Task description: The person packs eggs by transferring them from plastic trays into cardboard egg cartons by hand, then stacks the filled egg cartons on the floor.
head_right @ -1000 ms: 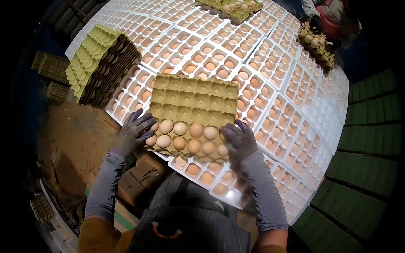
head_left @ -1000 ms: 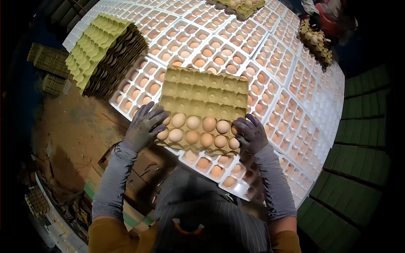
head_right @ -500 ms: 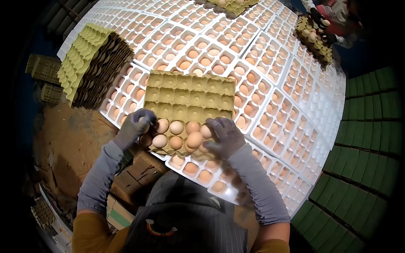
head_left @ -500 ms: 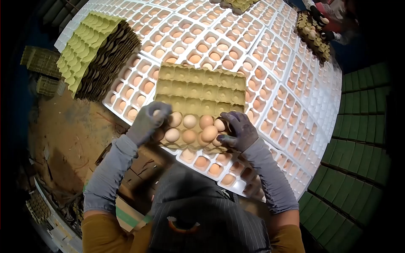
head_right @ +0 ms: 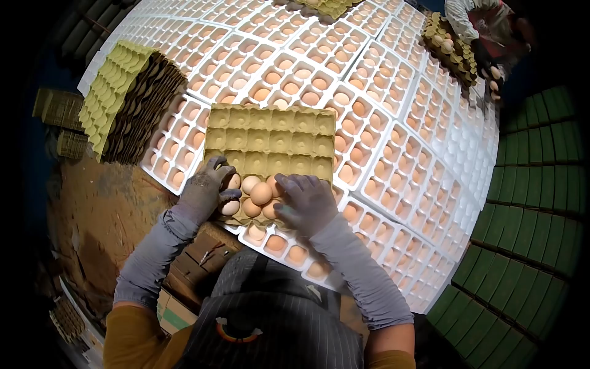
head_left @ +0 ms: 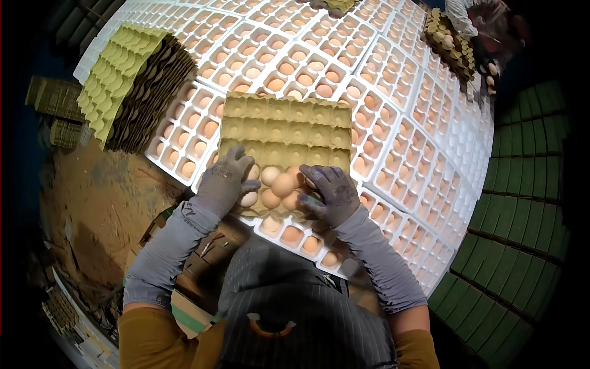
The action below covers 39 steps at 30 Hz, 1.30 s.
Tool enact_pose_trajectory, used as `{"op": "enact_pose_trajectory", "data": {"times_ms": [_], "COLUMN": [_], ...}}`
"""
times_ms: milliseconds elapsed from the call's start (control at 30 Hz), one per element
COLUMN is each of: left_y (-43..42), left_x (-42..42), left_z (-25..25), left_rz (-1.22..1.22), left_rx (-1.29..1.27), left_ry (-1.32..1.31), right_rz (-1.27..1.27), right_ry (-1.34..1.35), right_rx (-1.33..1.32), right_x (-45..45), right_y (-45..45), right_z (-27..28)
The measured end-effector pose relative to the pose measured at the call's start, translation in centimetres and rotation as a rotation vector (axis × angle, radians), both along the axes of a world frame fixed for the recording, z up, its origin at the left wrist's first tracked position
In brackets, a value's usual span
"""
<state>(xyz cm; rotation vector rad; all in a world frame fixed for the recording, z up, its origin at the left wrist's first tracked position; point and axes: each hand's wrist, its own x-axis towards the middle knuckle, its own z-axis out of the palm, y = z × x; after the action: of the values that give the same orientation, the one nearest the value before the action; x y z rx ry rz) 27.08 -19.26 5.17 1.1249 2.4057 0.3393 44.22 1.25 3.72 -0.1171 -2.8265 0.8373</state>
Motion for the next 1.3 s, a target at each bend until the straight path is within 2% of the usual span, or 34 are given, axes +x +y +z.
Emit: {"op": "enact_pose_trajectory", "data": {"times_ms": [33,100,167,233,267,300,367,400,433,500,533,567,633,667,733,767,833,867,900,967,1000,1100,1133,1167,1233,1267,1300], "left_y": [-0.1,-0.6,-1.0,-1.3,-1.7,-1.4,-0.2,0.4,1.0,2.0,2.0,2.2,2.4,2.4,2.6,2.7,2.7,2.9,2.7,2.8,2.9,2.9,2.5,2.2,2.0,1.9,2.0], "left_x": [0.3,1.0,1.1,0.8,0.1,-0.2,-0.4,-0.2,0.3,0.8,0.7,0.7,0.7,0.8,1.0,1.0,1.4,1.6,1.8,1.9,1.9,1.6,1.6,1.5,1.6,1.7,1.8], "left_z": [0.2,0.3,0.5,1.0,-0.3,0.5,2.6,2.0,1.9,1.6,1.0,0.5,-0.1,-0.2,-0.4,-0.5,-0.8,-0.7,-0.9,-1.2,-1.2,-1.0,-1.1,-1.3,-1.4,-1.5,-1.2], "left_rz": [0.044,0.064,0.09,0.247,0.223,0.223,0.005,-0.109,-0.104,-0.247,-0.286,-0.289,-0.325,-0.321,-0.309,-0.306,-0.277,-0.253,-0.25,-0.269,-0.27,-0.279,-0.265,-0.25,-0.243,-0.242,-0.243], "left_rx": [0.014,0.081,0.146,0.433,0.569,0.568,0.255,0.195,0.194,0.008,0.054,0.054,0.077,0.074,0.06,0.06,0.092,0.122,0.121,0.158,0.16,0.069,0.126,0.182,0.176,0.162,0.162], "left_ry": [-0.045,-0.06,-0.073,-0.225,-0.276,-0.278,-0.281,-0.14,-0.142,0.08,0.147,0.146,0.251,0.252,0.3,0.302,0.362,0.382,0.378,0.477,0.479,0.434,0.393,0.349,0.352,0.349,0.344], "right_rz": [-0.004,-0.096,-0.072,0.006,-0.035,-0.036,-0.316,-0.253,-0.204,-0.053,-0.04,0.018,0.124,0.129,0.05,-0.053,-0.173,-0.161,-0.161,-0.013,0.074,0.173,0.14,0.138,-0.077,-0.122,-0.126], "right_ry": [0.0,-0.075,-0.131,-0.027,-0.037,-0.039,-0.054,-0.114,-0.186,-0.226,-0.526,-0.615,-0.633,-0.631,-0.69,-0.573,-0.51,-0.399,-0.404,-0.619,-0.724,-0.728,-0.776,-0.774,-0.479,-0.468,-0.471], "right_rx": [0.0,0.202,0.174,0.143,0.1,0.1,-0.987,-1.176,-1.359,-0.428,-0.164,0.044,0.221,0.221,0.053,-0.037,-0.806,-0.725,-0.725,-0.081,0.081,0.152,0.103,0.105,-0.814,-1.348,-1.35], "right_x": [0.1,0.1,0.4,0.1,0.3,0.4,0.1,-0.4,-1.0,-2.8,-3.8,-4.4,-5.1,-5.2,-5.8,-5.0,-3.3,-2.7,-2.7,-3.7,-4.5,-5.5,-5.6,-4.8,-2.4,-1.8,-1.8], "right_y": [-0.1,-0.2,0.8,1.6,1.8,1.9,2.2,2.8,3.5,2.5,1.3,0.3,-0.5,-0.3,0.2,0.4,3.6,3.7,2.9,0.4,-0.1,-0.1,0.2,1.2,3.9,4.3,3.9], "right_z": [0.1,0.4,-1.6,-1.8,-1.6,-1.0,0.0,0.6,1.3,0.5,2.3,3.4,1.6,1.3,2.2,2.3,-2.3,-3.0,-2.1,1.8,2.5,2.9,4.3,3.2,0.1,0.6,1.0]}}
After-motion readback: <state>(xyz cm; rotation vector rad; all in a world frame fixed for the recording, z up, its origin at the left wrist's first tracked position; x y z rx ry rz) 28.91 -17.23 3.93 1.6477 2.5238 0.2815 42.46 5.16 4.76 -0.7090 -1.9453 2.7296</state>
